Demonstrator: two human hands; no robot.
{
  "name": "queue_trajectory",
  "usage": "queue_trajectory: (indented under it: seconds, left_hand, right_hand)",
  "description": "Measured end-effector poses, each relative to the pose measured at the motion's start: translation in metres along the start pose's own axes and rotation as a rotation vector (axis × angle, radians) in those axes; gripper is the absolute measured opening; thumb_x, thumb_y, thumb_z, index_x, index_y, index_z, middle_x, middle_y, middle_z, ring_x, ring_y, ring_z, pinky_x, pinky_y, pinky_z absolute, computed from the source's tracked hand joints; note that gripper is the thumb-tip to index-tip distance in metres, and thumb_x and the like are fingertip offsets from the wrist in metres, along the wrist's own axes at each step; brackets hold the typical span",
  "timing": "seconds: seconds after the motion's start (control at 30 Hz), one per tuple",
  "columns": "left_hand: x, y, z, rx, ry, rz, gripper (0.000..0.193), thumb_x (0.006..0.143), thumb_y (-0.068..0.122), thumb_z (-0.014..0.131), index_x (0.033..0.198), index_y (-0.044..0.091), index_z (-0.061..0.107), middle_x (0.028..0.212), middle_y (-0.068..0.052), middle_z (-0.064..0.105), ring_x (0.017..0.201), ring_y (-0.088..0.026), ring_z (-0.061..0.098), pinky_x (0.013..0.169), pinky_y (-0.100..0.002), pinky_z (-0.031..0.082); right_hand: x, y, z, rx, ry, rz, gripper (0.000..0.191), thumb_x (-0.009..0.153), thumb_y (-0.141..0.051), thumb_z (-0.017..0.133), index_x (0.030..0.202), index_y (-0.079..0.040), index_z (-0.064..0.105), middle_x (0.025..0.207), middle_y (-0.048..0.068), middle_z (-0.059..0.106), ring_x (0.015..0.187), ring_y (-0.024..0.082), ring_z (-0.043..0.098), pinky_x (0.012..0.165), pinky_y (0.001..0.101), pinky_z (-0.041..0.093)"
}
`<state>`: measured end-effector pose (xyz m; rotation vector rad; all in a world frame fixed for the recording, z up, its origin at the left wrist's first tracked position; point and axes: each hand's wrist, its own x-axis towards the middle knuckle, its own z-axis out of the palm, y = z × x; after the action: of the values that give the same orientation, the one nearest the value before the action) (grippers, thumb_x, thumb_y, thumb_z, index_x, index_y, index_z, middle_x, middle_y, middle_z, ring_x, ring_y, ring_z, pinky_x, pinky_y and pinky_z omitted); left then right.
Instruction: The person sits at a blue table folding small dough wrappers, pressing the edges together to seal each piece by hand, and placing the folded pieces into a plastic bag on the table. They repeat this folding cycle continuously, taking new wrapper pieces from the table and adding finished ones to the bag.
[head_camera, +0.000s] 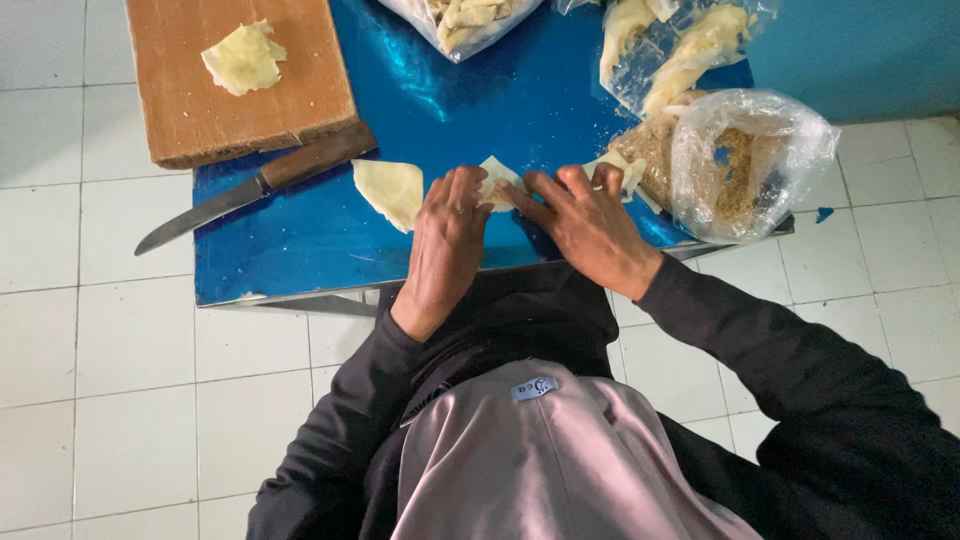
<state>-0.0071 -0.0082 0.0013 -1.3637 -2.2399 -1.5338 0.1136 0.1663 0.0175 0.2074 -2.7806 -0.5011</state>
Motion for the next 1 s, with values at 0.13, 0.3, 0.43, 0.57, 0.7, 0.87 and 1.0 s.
queue_trajectory:
  seconds: [0.13,0.3,0.43,0.57,0.7,0.87,1.0]
  left_hand:
    - [-0.001,0.0,-0.005,0.042,-0.064,0.029,0.044,0.082,-0.005,0.073,0.121,0.0,0.055,0.11,-0.019,0.063,0.102,-0.041,0.059,0.084,-0.048,0.048]
    - [0.0,0.001,-0.005,0.077,-0.087,0.044,0.043,0.082,-0.004,0.075,0.12,0.0,0.056,0.113,-0.018,0.062,0.104,-0.041,0.057,0.086,-0.048,0.048]
    - [0.0,0.002,-0.005,0.076,-0.092,0.044,0.04,0.081,-0.003,0.075,0.118,0.0,0.058,0.114,-0.016,0.061,0.105,-0.04,0.057,0.087,-0.047,0.048]
    - [0.0,0.003,-0.005,0.047,-0.104,0.029,0.039,0.082,-0.003,0.075,0.118,0.0,0.059,0.115,-0.016,0.06,0.106,-0.04,0.057,0.089,-0.046,0.048]
    - [0.0,0.003,-0.005,0.064,-0.104,0.046,0.04,0.082,-0.004,0.075,0.119,-0.001,0.059,0.117,-0.017,0.06,0.107,-0.04,0.056,0.089,-0.046,0.048]
    - [-0.001,0.001,-0.004,0.042,-0.109,0.033,0.041,0.082,-0.004,0.075,0.119,-0.001,0.058,0.117,-0.017,0.059,0.107,-0.039,0.057,0.09,-0.046,0.049]
    - [-0.001,0.0,-0.004,0.03,-0.102,0.05,0.042,0.082,-0.004,0.075,0.12,-0.002,0.058,0.117,-0.017,0.058,0.108,-0.039,0.056,0.091,-0.045,0.049]
  right_hand:
    - [-0.009,-0.001,0.0,-0.188,-0.001,-0.099,0.043,0.095,-0.018,0.061,0.137,-0.015,0.066,0.142,-0.005,0.052,0.124,0.017,0.043,0.096,0.0435,0.033]
    - [-0.009,0.012,0.0,-0.151,0.033,-0.2,0.03,0.089,-0.018,0.062,0.118,-0.019,0.072,0.139,-0.005,0.056,0.127,0.018,0.043,0.094,0.0445,0.033]
    - [-0.001,0.025,-0.001,0.317,0.087,0.061,0.038,0.085,-0.003,0.063,0.117,-0.021,0.075,0.127,-0.004,0.06,0.12,0.02,0.049,0.092,0.0454,0.034]
    - [-0.002,0.015,-0.001,0.444,0.098,0.311,0.033,0.09,0.003,0.066,0.114,-0.018,0.074,0.115,-0.003,0.06,0.113,0.024,0.052,0.088,0.045,0.034]
    - [-0.005,-0.004,0.003,0.427,0.185,0.364,0.018,0.096,-0.007,0.071,0.112,-0.017,0.073,0.112,-0.002,0.061,0.108,0.026,0.054,0.089,0.0447,0.034]
    - [0.002,-0.009,0.004,0.605,0.234,0.417,0.02,0.09,-0.011,0.076,0.109,-0.016,0.071,0.108,-0.002,0.069,0.104,0.025,0.061,0.088,0.042,0.034]
    - [0.008,-0.01,0.003,0.773,0.149,0.496,0.022,0.092,-0.005,0.074,0.111,-0.015,0.069,0.098,-0.004,0.07,0.092,0.018,0.066,0.087,0.0394,0.034]
